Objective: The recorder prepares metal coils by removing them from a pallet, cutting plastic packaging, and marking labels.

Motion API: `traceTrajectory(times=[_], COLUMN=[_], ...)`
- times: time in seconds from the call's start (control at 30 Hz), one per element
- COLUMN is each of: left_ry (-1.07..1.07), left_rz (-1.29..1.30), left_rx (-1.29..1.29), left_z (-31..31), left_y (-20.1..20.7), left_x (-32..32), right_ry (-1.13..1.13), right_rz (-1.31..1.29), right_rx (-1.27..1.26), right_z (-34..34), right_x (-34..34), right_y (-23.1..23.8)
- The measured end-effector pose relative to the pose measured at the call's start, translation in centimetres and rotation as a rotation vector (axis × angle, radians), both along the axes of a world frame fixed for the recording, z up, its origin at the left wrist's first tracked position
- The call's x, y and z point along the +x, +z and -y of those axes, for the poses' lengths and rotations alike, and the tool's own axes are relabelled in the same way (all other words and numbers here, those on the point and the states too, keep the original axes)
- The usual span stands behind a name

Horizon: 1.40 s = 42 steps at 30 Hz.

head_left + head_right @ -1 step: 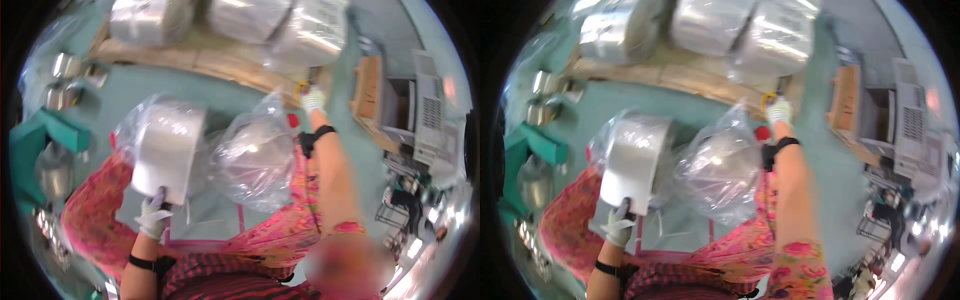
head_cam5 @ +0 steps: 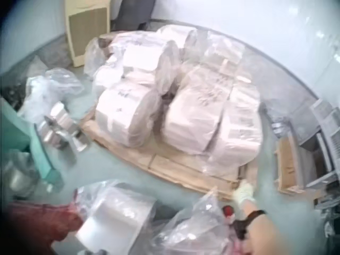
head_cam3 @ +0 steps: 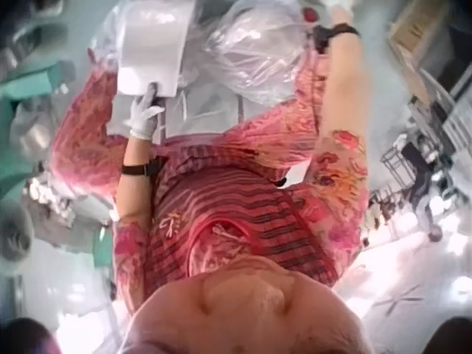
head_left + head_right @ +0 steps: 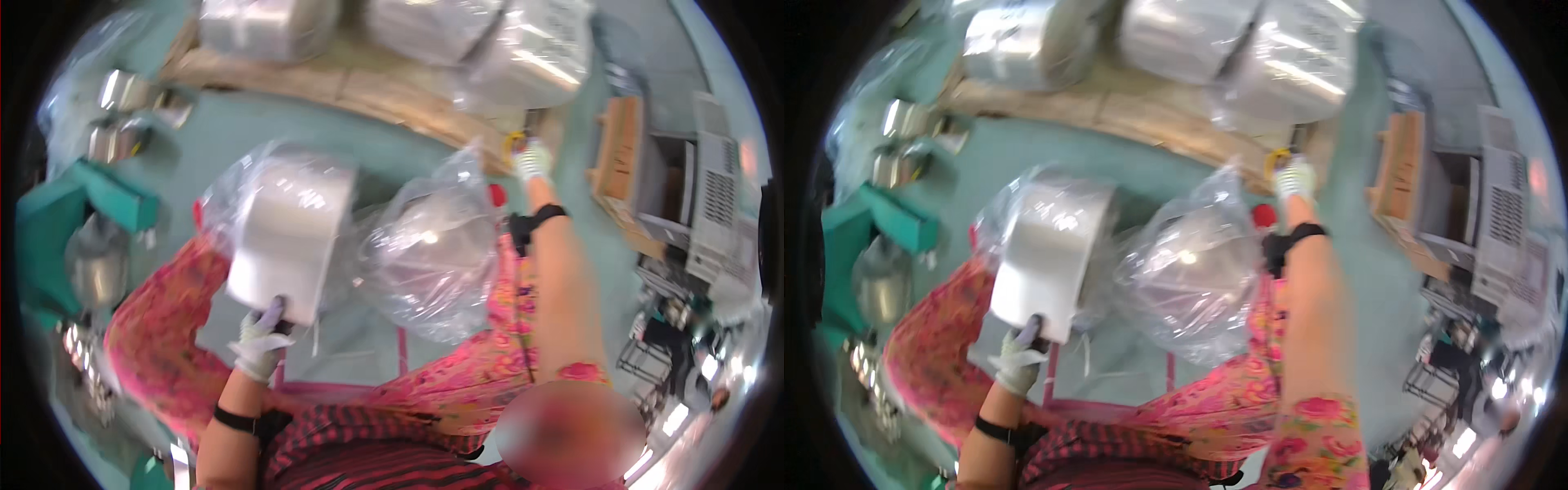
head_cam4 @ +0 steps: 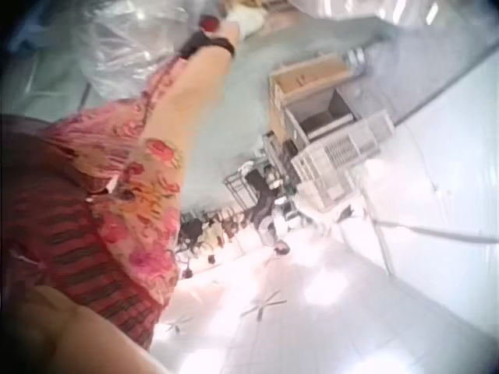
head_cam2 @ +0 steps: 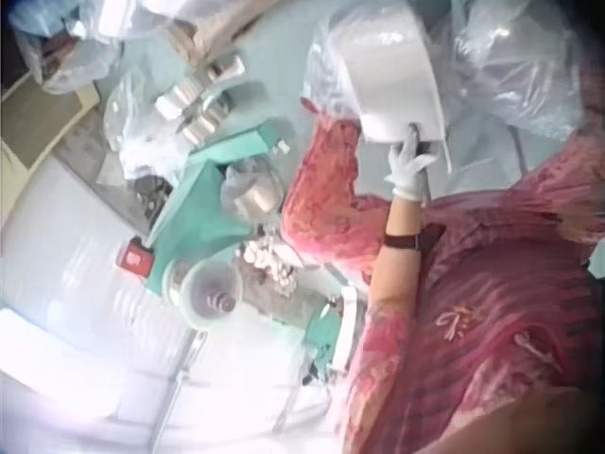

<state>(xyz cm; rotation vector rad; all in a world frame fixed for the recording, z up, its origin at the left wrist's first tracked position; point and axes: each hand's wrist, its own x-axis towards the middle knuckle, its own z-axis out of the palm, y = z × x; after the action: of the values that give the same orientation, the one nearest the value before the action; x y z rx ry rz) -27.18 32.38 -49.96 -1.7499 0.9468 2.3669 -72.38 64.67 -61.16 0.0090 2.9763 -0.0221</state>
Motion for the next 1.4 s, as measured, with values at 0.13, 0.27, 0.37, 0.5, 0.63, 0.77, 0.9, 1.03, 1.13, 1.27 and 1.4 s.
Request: traceTrajectory(times=[0.13, 0.27, 0.37, 0.5, 0.63, 0.77, 0.9, 1.03, 1.13, 1.27, 1.4], left_ry=[-0.104, -0.068, -0.139, -0.209, -0.144, -0.196, -0.23, -0.251, -0.223, -0.228, -0.223], left_rz=[0.126, 0.246, 0.044, 0.018, -0.033, -0.074, -0.068, -0.027, -0.03, -0.009, -0.014], left_rx=[0.0, 0.018, 0.071, 0.014, 0.029, -0.007, -0.043, -0.035, -0.016, -0.016, -0.004], left_z=[0.3, 0.0, 0.2, 0.8, -0.2, 0.2, 0.1, 0.4, 0.2, 0.2, 0.2], left_y=[1.5, 1.1, 0.7, 0.0, -1.3, -0.7, -1.0, -2.3, -2.1, -1.8, -2.0], left_x=[-1.3, -1.7, -1.0, 0.2, 0.2, 0.4, 0.1, 0.6, 0.5, 0.3, 0.3], right_ry=[0.064, 0.036, -0.228, 0.453, 0.282, -0.5, -0.188, -0.285, -0.248, -0.311, -0.485], right_rz=[0.042, 0.093, 0.421, 0.674, 1.273, 1.66, 1.833, 1.672, 1.776, 1.736, 1.738], right_rx=[0.073, -0.471, -1.19, -0.72, -0.751, -0.707, -0.757, -0.586, -0.582, -0.591, -0.661], right_z=[-1.1, -1.6, 0.9, 8.0, 6.4, 10.9, 14.0, 18.2, 17.5, 17.4, 16.8], right_x=[-1.0, 4.0, 10.7, 23.2, 27.7, 29.4, 28.6, 28.4, 27.7, 27.8, 27.5], right_y=[2.8, 8.1, 14.8, 19.0, 12.3, 11.3, 9.4, 11.7, 10.0, 9.0, 8.0])
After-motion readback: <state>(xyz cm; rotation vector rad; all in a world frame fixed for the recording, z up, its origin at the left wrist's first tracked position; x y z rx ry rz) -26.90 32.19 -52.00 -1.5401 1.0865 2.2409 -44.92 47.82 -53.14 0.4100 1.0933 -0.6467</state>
